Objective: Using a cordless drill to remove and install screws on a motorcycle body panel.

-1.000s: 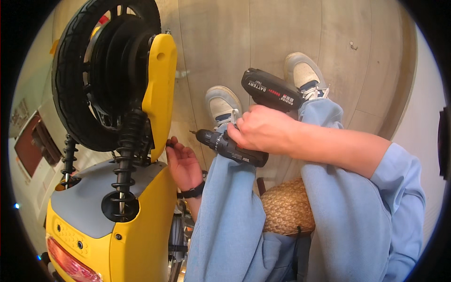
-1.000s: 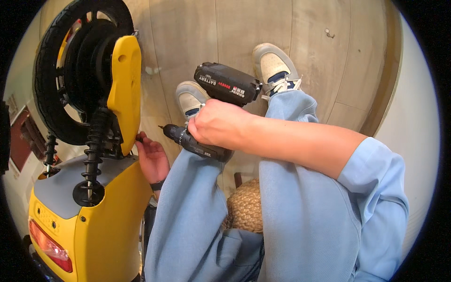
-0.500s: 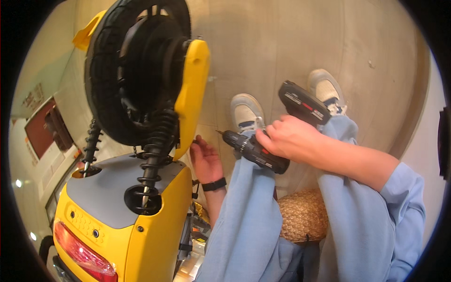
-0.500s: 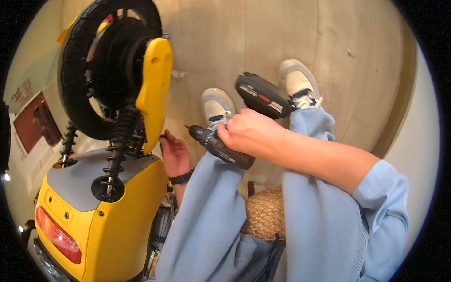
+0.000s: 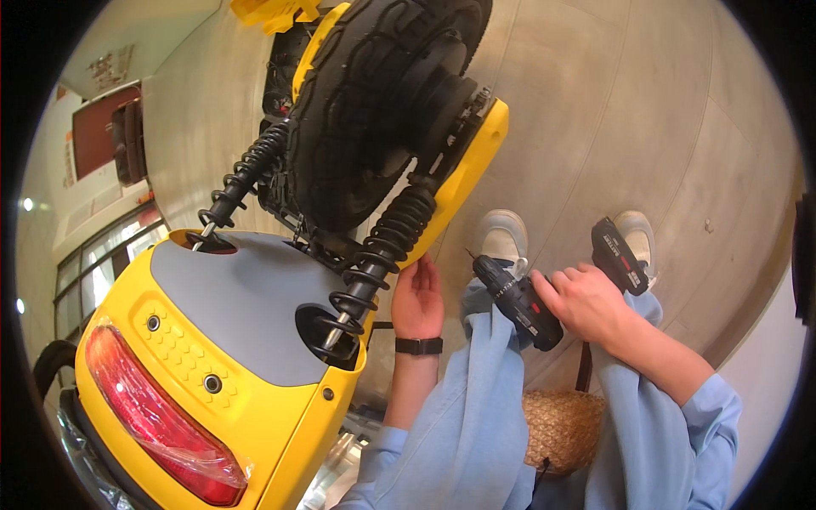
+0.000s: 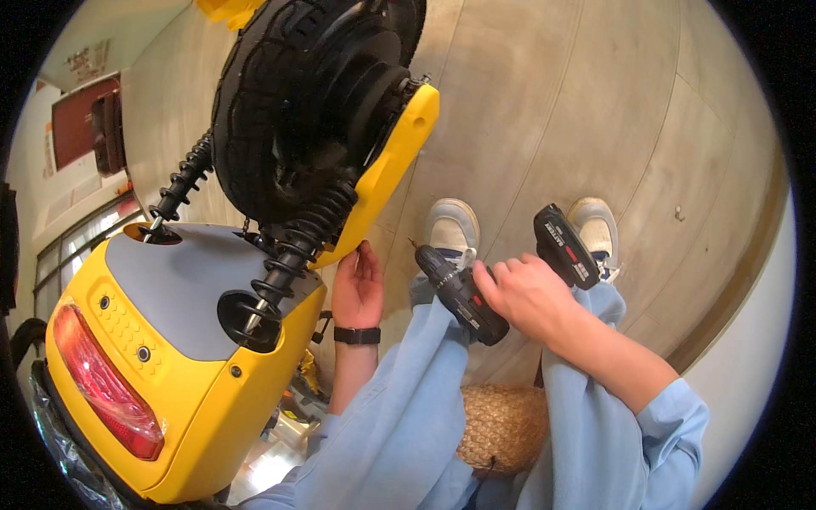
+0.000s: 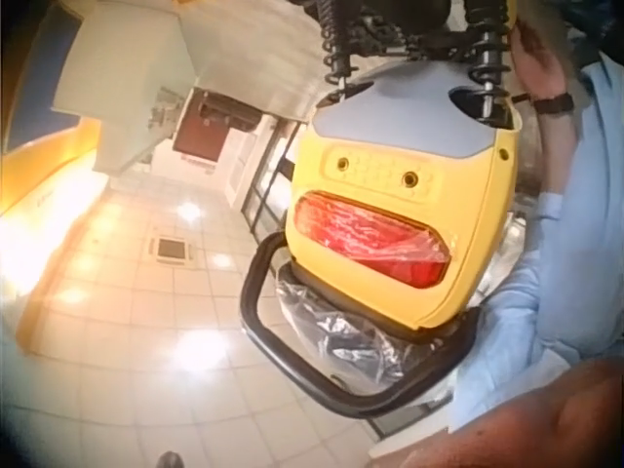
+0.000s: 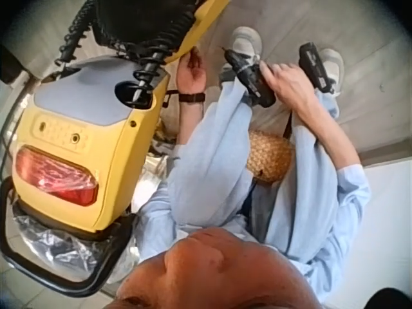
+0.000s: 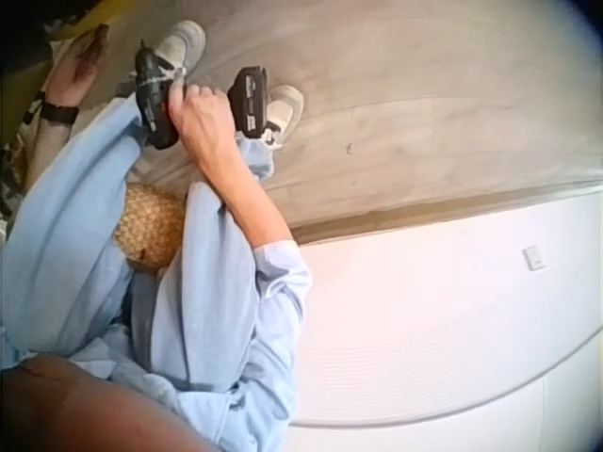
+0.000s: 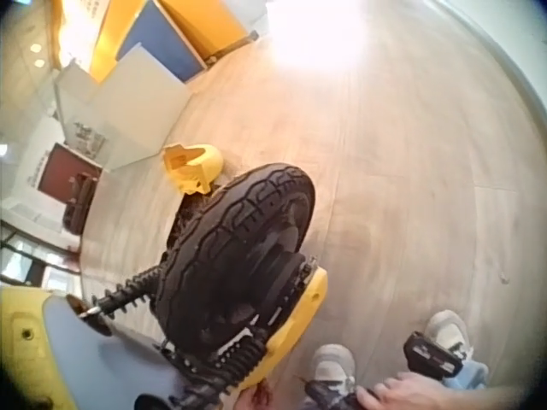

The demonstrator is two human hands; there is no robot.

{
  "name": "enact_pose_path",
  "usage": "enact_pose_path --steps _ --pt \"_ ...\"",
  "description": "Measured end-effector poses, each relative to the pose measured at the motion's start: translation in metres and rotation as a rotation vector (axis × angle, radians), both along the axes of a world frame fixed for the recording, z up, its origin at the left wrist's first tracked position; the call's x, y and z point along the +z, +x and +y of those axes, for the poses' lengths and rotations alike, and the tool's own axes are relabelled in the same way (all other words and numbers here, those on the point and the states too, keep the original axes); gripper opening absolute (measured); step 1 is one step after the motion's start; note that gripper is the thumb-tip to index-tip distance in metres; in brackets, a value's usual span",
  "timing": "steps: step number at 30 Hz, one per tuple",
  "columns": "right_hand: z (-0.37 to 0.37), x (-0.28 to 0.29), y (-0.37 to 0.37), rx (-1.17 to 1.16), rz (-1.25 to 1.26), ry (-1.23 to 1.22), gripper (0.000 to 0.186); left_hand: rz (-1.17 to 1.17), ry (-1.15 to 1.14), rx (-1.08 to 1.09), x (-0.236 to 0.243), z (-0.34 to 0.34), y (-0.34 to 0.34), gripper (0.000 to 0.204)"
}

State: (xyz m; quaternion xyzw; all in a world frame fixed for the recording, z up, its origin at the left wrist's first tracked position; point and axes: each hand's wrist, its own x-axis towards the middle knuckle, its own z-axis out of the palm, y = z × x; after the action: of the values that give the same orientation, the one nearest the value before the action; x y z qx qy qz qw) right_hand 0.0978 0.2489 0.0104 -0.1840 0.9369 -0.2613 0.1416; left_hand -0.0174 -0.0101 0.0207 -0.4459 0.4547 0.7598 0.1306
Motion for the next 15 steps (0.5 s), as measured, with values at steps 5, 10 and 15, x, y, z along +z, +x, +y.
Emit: enact_pose_path --steps 5,10,15 --pt "0.001 0.008 -0.005 0.006 -0.009 -0.014 0.045 -0.061 0.13 0.103 0.005 -0.009 0.0 0.021" --pt "0.002 0.008 -0.004 -0.024 -0.012 -0.024 0.05 -0.082 0.34 0.169 -0.002 -0.012 0.004 0.016" --pt "0.001 0.009 -0.005 -0.014 -0.038 -0.021 0.052 -0.038 0.422 0.195 0.0 -0.007 0.004 0.015"
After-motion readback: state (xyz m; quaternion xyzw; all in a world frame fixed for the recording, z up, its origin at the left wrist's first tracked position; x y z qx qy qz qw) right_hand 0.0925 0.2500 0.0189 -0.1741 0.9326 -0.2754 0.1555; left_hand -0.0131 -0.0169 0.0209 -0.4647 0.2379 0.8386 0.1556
